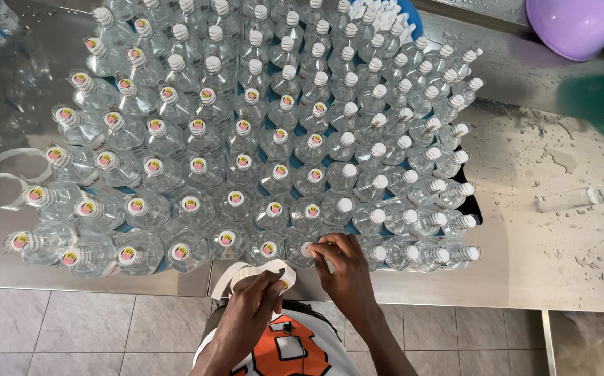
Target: The person applies round stickers to the caps of many clear plastic bottles arranged on a metal table. They peel each sticker from a roll and press it onto a bottle cap, working systematically across the rows.
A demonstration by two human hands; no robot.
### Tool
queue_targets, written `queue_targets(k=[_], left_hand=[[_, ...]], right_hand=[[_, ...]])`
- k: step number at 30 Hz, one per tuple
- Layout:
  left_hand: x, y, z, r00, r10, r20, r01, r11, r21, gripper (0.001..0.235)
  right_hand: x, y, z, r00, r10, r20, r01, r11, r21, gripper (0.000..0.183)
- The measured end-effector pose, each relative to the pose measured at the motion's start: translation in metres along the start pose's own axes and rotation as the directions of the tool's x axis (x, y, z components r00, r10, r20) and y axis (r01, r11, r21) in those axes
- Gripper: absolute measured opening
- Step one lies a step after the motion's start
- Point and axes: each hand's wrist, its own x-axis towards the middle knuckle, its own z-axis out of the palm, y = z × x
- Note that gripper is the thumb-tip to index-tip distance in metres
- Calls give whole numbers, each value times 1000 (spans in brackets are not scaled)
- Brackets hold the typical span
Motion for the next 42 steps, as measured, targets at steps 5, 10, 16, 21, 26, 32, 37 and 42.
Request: queue_targets(k=[5, 10, 16, 21, 26, 32, 37, 42], left_hand=[[2, -6, 3, 1000, -26, -2, 26, 1000, 18, 26], [3, -9, 2, 1000, 22, -15, -22, 1000, 14, 25], [1, -4, 0, 1000, 9, -17, -9, 1000, 2, 27], [1, -8, 1, 1000, 21, -23, -21, 1000, -15, 26], [1, 3, -1, 996, -85, 5, 85, 995, -56, 26], [4, 9, -3, 980, -197, 9, 196, 971, -134, 31], [11, -8, 7, 981, -188, -52, 174, 965, -196, 42], [5, 17, 2, 993, -36, 116, 56, 983, -173, 30]], right_hand=[[1, 0, -3, 998, 15, 57, -16, 1000, 17, 14], [4, 4, -10, 995, -3, 101, -1, 999, 43, 15], [7, 3, -16, 978, 42, 207, -60, 994, 86, 13], [6, -3, -22, 956, 93, 278, -121, 989, 83, 17], [7, -2, -19, 960, 107, 260, -120, 992, 33, 22], [2, -4, -21, 960, 125, 249, -135, 991, 25, 23], [1, -35, -45, 991, 68, 114, -84, 986, 144, 23], [-10, -64, -41, 994, 16, 107, -45, 960, 275, 28]])
